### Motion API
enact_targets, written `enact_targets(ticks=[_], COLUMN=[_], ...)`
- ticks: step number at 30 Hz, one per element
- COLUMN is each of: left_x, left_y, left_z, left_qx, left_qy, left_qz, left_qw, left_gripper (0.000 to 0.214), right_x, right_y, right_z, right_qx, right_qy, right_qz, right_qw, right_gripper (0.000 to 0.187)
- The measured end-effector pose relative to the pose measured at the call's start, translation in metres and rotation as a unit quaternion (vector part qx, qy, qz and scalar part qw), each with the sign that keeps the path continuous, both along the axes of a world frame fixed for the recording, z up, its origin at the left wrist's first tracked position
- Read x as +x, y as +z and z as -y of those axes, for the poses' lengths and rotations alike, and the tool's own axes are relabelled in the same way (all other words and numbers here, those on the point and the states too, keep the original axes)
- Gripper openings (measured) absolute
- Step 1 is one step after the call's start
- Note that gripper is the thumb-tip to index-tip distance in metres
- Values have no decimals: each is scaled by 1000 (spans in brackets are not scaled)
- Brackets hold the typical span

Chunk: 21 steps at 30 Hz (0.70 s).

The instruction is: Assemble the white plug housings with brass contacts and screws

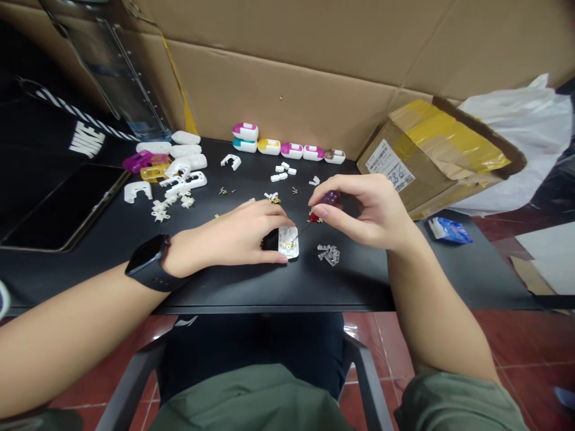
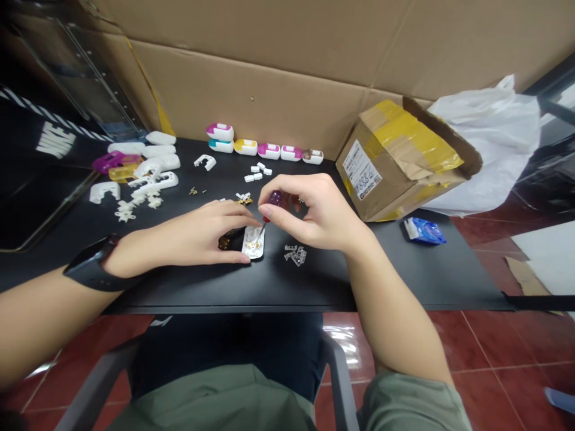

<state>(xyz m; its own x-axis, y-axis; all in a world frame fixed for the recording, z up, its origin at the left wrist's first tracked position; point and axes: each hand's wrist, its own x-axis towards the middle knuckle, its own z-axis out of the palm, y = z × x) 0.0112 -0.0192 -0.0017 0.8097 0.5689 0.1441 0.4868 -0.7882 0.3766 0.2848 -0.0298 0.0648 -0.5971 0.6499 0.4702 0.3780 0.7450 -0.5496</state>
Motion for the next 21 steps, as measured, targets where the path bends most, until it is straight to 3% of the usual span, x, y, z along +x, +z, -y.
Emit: enact_targets(ticks=[3,9,21], left_x=[-1,-2,0], left_y=[-1,-4,0], left_z=[0,-1,0], left_qx=[-2,5,-3], left_qy=[0,1,-1], left_qz=[3,6,-3], left_qw=[1000,1000,1000], left_gripper=[60,60,57], right_x=[1,2,3], right_y=[-3,-14,-9], right_z=[-1,-5,-4], right_qx=[-13,-29,-71], right_qy=[7,22,77], right_qz=[-8,-24,-28], right_qw=[1000,999,994], right_gripper=[18,39,35])
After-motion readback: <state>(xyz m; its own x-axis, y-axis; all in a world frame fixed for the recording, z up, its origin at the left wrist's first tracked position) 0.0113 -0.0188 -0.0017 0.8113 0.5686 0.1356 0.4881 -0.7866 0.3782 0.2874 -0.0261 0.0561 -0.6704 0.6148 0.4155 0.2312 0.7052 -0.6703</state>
